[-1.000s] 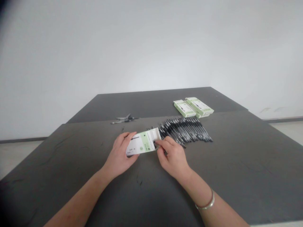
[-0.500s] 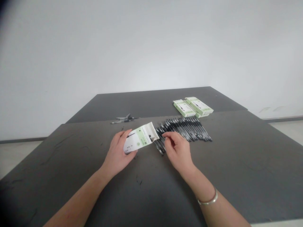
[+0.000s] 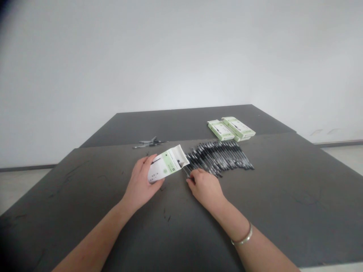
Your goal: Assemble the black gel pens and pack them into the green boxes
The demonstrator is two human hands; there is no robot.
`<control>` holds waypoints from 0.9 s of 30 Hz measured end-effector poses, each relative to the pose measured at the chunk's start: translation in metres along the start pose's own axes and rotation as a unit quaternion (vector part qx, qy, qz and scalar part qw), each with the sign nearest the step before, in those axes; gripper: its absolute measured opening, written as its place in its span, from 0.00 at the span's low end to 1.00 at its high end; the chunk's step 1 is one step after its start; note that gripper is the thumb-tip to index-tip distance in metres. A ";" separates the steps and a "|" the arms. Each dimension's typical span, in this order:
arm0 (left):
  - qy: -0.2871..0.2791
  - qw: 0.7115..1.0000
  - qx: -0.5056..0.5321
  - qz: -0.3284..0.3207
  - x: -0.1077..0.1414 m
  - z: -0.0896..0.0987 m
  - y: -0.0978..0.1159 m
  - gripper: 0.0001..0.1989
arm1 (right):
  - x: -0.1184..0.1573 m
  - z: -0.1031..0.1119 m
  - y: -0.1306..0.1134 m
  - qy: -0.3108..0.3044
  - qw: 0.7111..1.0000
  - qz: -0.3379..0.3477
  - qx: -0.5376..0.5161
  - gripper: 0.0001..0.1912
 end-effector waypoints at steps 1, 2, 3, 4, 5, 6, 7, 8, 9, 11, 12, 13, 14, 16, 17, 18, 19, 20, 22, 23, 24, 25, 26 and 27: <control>0.002 1.000 0.002 -0.001 0.000 0.000 0.000 0.36 | 0.000 0.000 0.000 -0.001 1.000 -0.001 0.004 0.07; 0.003 1.000 0.003 -0.002 0.000 0.000 0.000 0.36 | 0.000 0.000 0.000 -0.002 1.000 0.000 0.007 0.07; 0.004 1.000 0.004 -0.003 0.000 0.000 -0.001 0.36 | 0.000 0.000 -0.001 -0.002 1.000 0.002 0.011 0.07; 0.004 1.000 0.005 -0.003 0.000 0.000 -0.001 0.36 | 0.000 -0.001 -0.001 -0.002 1.000 0.003 0.014 0.07; 0.005 1.000 0.005 -0.002 0.000 0.000 -0.001 0.36 | 0.000 -0.002 -0.002 -0.002 1.000 0.004 0.017 0.07; 0.006 1.000 0.004 -0.001 0.000 0.000 -0.001 0.36 | 0.000 -0.002 -0.002 -0.004 1.000 0.004 0.020 0.07; 0.007 1.000 0.003 0.000 0.000 0.000 -0.002 0.36 | 0.000 -0.002 -0.003 -0.005 1.000 0.002 0.022 0.07; 0.007 1.000 0.002 0.001 0.000 0.001 -0.002 0.36 | 0.001 -0.003 -0.003 -0.007 1.000 -0.001 0.023 0.07; 0.009 1.000 0.001 0.001 0.000 0.001 -0.001 0.36 | 0.001 -0.002 -0.003 -0.009 1.000 -0.007 0.023 0.06; 0.010 1.000 -0.002 0.001 0.000 0.001 -0.001 0.36 | 0.001 -0.001 -0.003 -0.011 0.999 -0.026 0.016 0.06; 0.010 1.000 -0.004 0.002 0.000 0.002 -0.001 0.36 | 0.001 0.001 -0.002 -0.009 0.999 -0.039 0.006 0.07; 0.010 1.000 -0.005 0.003 0.000 0.002 -0.002 0.36 | 0.001 0.003 -0.001 -0.005 0.999 -0.052 -0.011 0.07; 0.011 1.000 -0.004 0.004 0.000 0.002 -0.002 0.36 | 0.001 0.005 0.001 0.000 0.997 -0.066 -0.034 0.07; 0.012 1.000 -0.001 0.004 0.000 0.002 -0.002 0.36 | 0.001 0.011 0.004 0.011 0.991 -0.094 -0.097 0.07; 0.012 1.000 0.002 0.005 0.000 0.002 -0.002 0.36 | 0.000 0.013 0.006 0.015 0.985 -0.108 -0.131 0.07; 0.012 1.000 0.004 0.006 0.000 0.002 -0.003 0.36 | 0.000 0.015 0.008 0.018 0.979 -0.122 -0.164 0.07; 0.011 1.000 0.007 0.008 0.000 0.002 -0.003 0.36 | 0.000 0.016 0.010 0.019 0.971 -0.135 -0.197 0.06; 0.010 1.000 0.008 0.009 -0.001 0.002 -0.003 0.36 | -0.001 0.016 0.012 0.017 0.960 -0.146 -0.237 0.07; 0.008 1.000 0.009 0.012 -0.001 0.002 -0.002 0.35 | -0.001 0.013 0.015 0.015 0.925 -0.156 -0.347 0.06; 0.007 1.000 0.009 0.013 -0.001 0.002 -0.002 0.35 | -0.001 0.012 0.016 0.018 0.896 -0.156 -0.415 0.06; 0.006 1.000 0.009 0.013 -0.001 0.002 -0.002 0.35 | -0.001 0.010 0.016 0.023 0.862 -0.152 -0.484 0.06; 0.004 1.000 0.008 0.014 -0.001 0.001 -0.002 0.35 | -0.001 0.010 0.017 0.034 0.825 -0.146 -0.545 0.06; 0.003 1.000 0.006 0.014 0.000 0.001 -0.002 0.35 | -0.001 0.010 0.017 0.047 0.792 -0.136 -0.594 0.07; 0.001 1.000 0.005 0.013 0.000 0.001 -0.002 0.35 | 0.000 0.010 0.017 0.061 0.766 -0.125 -0.628 0.08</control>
Point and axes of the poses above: each hand's wrist, its own x-axis away from the middle knuckle, its own z-axis out of the back of the hand, y = z × x, the point moved 4 cm from there along -x, towards the middle knuckle, and after that the axes turned 14 degrees about x, right-handed, at the moved point
